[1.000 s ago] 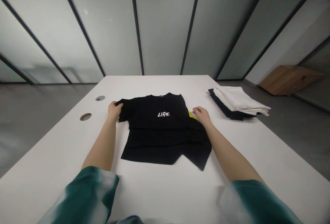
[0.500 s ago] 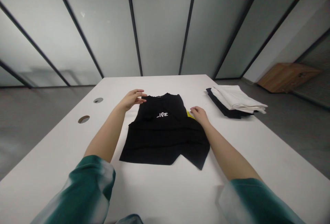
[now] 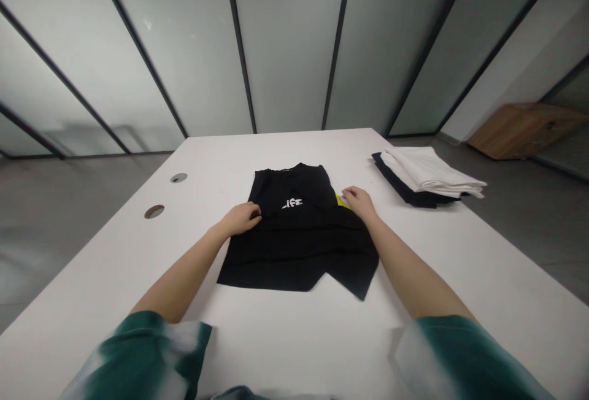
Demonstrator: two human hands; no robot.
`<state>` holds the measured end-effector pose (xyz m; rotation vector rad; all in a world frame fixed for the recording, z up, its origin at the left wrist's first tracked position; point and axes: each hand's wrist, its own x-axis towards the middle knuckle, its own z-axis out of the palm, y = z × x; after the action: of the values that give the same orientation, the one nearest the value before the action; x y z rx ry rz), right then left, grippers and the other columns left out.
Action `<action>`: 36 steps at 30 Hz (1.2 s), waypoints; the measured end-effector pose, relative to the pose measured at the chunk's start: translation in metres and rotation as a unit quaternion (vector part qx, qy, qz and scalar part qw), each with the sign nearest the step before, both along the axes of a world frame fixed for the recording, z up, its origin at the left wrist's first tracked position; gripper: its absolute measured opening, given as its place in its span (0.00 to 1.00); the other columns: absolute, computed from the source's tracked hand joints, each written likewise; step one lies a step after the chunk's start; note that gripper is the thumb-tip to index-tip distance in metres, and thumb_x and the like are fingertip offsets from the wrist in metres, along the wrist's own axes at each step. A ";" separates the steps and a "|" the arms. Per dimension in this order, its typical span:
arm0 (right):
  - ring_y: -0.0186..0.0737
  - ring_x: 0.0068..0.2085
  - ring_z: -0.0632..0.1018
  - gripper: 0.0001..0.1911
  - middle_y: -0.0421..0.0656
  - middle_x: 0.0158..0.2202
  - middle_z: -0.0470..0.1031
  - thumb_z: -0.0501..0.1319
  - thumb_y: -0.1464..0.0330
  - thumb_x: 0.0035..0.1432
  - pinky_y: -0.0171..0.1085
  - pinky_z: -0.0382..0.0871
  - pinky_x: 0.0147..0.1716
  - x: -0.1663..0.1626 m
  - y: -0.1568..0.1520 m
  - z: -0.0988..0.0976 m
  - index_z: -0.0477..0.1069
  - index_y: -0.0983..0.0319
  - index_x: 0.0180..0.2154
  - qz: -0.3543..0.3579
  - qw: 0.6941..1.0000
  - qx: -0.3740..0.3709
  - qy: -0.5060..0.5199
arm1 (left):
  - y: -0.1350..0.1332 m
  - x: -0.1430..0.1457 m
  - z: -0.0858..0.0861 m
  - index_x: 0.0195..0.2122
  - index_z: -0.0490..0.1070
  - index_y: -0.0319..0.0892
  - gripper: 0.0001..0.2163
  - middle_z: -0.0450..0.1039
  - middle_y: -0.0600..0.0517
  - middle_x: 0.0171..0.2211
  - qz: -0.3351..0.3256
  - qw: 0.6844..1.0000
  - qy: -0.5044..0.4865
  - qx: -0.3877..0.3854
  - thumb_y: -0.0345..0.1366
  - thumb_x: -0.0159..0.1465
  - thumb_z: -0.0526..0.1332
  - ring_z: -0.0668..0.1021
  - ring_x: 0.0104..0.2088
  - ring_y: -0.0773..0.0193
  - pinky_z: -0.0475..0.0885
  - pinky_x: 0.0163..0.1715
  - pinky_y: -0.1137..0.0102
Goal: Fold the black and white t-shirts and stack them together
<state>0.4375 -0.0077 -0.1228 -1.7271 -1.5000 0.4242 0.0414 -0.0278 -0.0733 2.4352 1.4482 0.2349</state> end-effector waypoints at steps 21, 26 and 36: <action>0.51 0.39 0.79 0.07 0.50 0.36 0.80 0.60 0.64 0.55 0.44 0.69 0.39 -0.038 0.079 0.020 0.76 0.59 0.32 -0.028 0.968 -0.144 -0.201 | 0.140 0.030 0.017 0.50 0.75 0.43 0.18 0.74 0.41 0.52 0.148 0.982 0.111 0.037 0.41 0.62 0.57 0.77 0.52 0.48 0.72 0.48 0.61; 0.49 0.43 0.79 0.12 0.52 0.41 0.80 0.56 0.65 0.61 0.41 0.70 0.39 -0.034 0.071 0.026 0.76 0.61 0.40 -0.056 0.968 -0.135 -0.203 | 0.157 0.011 0.028 0.48 0.76 0.40 0.16 0.77 0.41 0.49 0.222 0.968 0.115 0.008 0.35 0.60 0.59 0.77 0.52 0.49 0.72 0.49 0.64; 0.56 0.58 0.70 0.29 0.58 0.59 0.68 0.50 0.58 0.66 0.48 0.64 0.55 -0.046 0.035 0.035 0.61 0.67 0.62 -0.005 0.961 -0.091 -0.259 | 0.097 0.018 0.012 0.61 0.64 0.34 0.27 0.67 0.35 0.60 0.242 0.961 0.100 0.084 0.46 0.67 0.50 0.69 0.60 0.46 0.65 0.58 0.59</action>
<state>0.3914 0.0271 -0.0878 -2.1012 -1.8600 0.1033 0.0589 0.0692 -0.0615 2.2381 2.1888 0.2278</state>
